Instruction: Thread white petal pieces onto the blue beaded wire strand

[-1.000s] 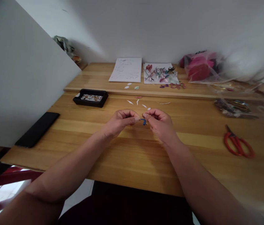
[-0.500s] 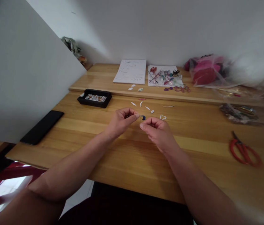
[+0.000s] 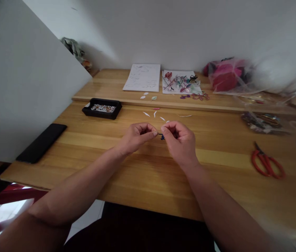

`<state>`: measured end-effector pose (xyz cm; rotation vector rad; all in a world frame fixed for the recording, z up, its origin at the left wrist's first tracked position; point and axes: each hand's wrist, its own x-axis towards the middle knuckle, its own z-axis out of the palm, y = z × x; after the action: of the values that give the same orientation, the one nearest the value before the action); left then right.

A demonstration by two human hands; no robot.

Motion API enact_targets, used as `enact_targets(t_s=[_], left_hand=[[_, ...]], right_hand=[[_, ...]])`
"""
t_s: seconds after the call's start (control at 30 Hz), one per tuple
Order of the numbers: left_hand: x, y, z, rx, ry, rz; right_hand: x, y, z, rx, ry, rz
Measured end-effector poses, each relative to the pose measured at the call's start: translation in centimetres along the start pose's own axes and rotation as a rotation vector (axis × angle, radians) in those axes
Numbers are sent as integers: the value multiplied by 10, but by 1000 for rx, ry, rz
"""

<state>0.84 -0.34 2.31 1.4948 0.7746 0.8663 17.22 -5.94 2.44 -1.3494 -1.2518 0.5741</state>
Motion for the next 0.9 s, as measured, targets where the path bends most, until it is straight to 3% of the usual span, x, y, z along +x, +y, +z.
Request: enact_targets(t_s=[0.57,0.9], left_hand=[[3,-4,3,-93,-9,-95],[3,-1,3,-170,-41,-202]], right_hand=[[-6,-1,-1,-274,-44,-260],[-6,0,-2,-281,-24,-357]])
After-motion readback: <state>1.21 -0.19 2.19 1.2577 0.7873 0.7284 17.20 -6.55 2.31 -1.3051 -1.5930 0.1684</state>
